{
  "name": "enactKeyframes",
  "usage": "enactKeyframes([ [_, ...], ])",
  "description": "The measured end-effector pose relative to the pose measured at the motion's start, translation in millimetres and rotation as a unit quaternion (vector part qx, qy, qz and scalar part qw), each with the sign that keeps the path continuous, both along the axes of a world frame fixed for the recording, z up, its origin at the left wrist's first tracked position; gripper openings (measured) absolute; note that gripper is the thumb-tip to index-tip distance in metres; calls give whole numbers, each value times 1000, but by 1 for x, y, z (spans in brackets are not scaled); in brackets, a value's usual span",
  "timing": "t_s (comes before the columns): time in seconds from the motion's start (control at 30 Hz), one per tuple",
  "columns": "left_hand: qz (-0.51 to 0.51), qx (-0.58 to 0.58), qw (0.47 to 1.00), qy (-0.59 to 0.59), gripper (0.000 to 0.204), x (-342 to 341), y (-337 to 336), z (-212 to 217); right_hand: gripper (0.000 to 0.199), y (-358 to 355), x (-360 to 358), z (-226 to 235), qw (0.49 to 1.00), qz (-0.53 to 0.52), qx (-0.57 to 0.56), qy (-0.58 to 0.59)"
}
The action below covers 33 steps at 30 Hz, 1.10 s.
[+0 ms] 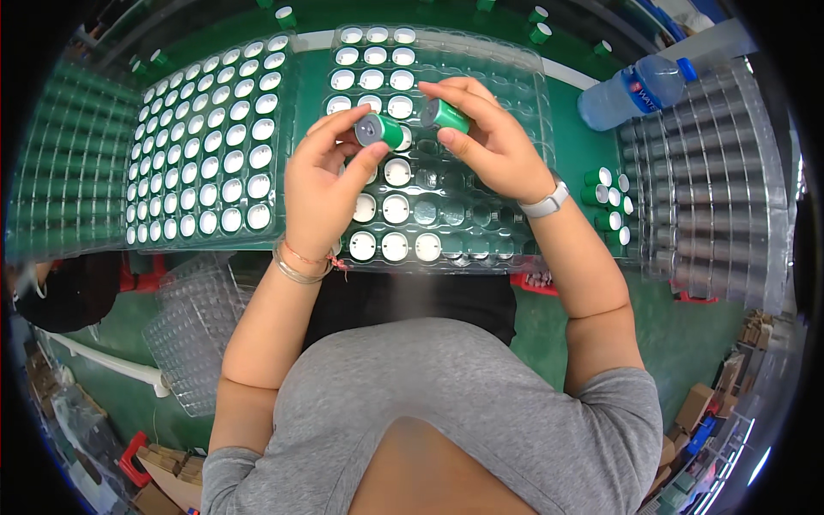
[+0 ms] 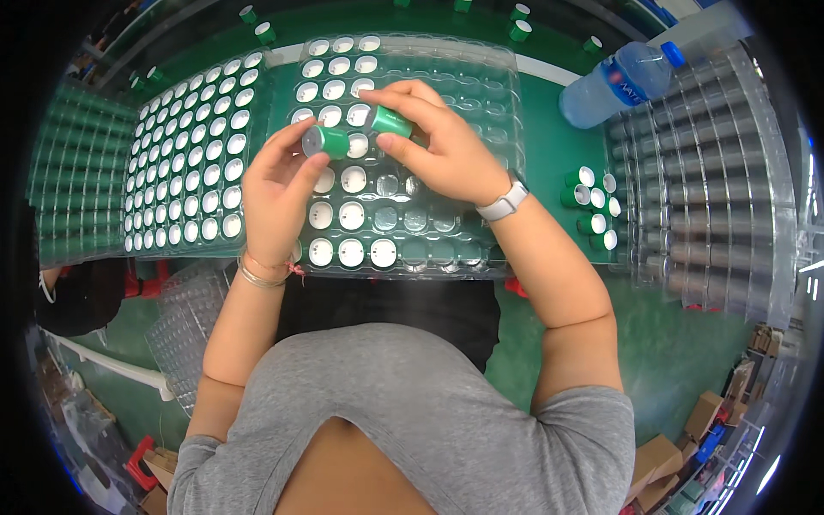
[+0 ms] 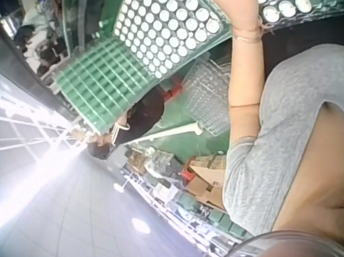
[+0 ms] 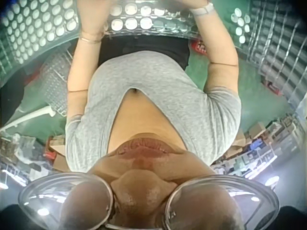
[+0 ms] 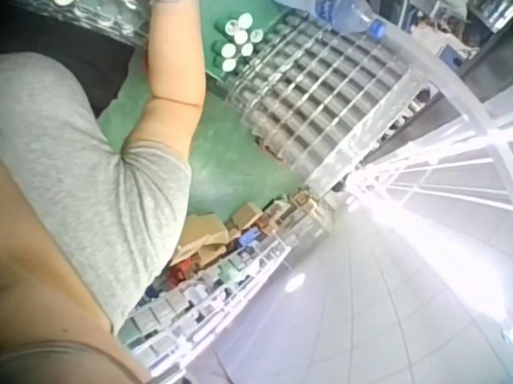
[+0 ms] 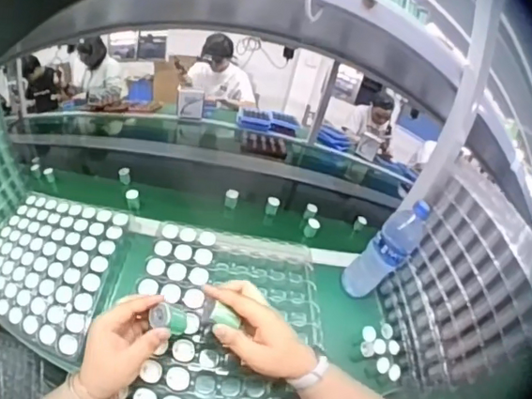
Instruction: Manually placing green cylindrical electronic components into plastic sorting trays.
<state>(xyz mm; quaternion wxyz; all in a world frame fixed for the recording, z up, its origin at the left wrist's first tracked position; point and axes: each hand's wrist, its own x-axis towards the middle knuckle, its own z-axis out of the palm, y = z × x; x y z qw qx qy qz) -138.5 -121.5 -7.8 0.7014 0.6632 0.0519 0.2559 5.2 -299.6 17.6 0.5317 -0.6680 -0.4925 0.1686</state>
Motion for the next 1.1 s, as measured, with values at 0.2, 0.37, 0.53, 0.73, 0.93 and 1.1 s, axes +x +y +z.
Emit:
enactKeyframes([
  [0.2,8,-107,994,0,41,4,-1,4,33,-7,-2,13,993,97,-58,-33],
  [0.37,-14,-101,995,9,42,1,2,1,35,-7,-23,2,962,177,-135,-160],
  [0.53,-65,-126,990,17,42,-1,1,3,48,-2,-26,15,973,113,-135,-148],
  [0.73,-128,-71,989,18,44,0,-5,1,43,5,-23,2,993,-15,-25,115],
  [0.93,-87,27,996,24,45,0,-7,0,31,-3,-12,14,988,-25,-147,36],
  [1.1,-86,-29,995,36,40,2,-7,-1,40,-3,-13,0,953,6,-179,-243],
])
